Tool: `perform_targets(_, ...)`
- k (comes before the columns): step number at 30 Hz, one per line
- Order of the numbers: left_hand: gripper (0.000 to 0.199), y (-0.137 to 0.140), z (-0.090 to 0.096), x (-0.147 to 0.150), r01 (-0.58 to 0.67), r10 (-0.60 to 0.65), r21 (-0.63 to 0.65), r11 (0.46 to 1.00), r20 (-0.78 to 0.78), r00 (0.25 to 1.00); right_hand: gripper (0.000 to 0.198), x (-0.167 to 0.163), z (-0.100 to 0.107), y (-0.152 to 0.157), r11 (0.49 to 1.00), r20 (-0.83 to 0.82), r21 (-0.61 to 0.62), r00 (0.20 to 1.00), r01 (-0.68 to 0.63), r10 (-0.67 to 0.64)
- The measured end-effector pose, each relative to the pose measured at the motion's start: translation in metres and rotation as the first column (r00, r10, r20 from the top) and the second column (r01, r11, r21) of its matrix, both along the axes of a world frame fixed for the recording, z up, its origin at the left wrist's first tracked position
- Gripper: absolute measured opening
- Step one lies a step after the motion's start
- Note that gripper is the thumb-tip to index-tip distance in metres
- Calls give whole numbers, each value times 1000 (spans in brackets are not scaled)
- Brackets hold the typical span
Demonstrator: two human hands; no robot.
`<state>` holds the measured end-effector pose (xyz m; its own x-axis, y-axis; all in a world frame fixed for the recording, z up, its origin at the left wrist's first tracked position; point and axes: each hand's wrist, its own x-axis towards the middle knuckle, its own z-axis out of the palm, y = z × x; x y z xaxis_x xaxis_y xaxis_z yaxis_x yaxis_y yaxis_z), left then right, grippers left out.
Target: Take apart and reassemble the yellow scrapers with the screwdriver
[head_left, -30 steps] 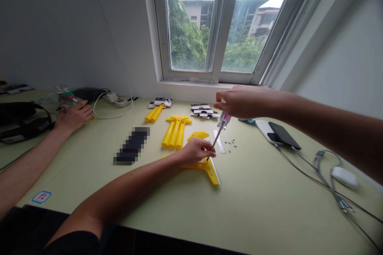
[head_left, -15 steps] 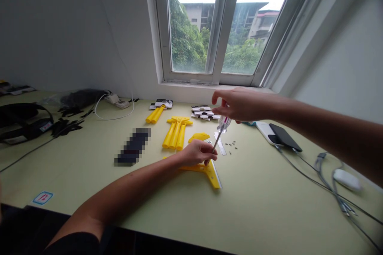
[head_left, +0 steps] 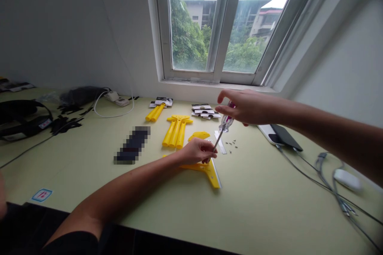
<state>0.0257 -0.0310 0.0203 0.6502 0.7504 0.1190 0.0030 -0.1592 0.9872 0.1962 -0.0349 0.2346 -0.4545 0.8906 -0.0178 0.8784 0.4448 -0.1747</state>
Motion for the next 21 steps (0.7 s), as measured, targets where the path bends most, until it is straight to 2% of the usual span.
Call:
perform_targets(2, 28, -1, 2, -1, 12, -12, 26, 1000, -22, 1000, 45, 2, 2, -2, 999, -1, 2, 999, -49, 49)
perform_targets(5, 27, -2, 5, -4, 47, -42, 82, 996, -64, 997, 49, 1, 8, -8, 976, -78, -84, 978, -200, 194)
perform_targets(7, 27, -3, 5, -4, 55, -50, 70, 996, -72, 996, 48, 0, 10, -12, 966, -122, -108, 967, -236, 223)
perform_targets(9, 27, -3, 4, -2, 44, -41, 43, 998, -69, 997, 43, -1, 7, -13, 980, -111, -60, 977, -187, 180)
perform_targets(13, 34, -2, -1, 1, 9, -8, 25, 1000, -50, 999, 45, -1, -2, -10, 998, -27, 38, 999, -45, 46)
perform_targets(15, 35, -2, -2, 0, 6, -5, 25, 1000, -48, 999, 43, -1, -3, -10, 996, -35, 45, 997, -74, 75)
perform_targets(18, 29, -3, 3, -2, -20, 29, 124, 992, -71, 997, 40, 1, 3, -16, 987, -48, 63, 987, -149, 152)
perform_targets(21, 15, -5, 12, -4, -92, 109, 223, 970, -63, 992, 36, 9, 11, -22, 988, -63, 91, 990, -121, 127)
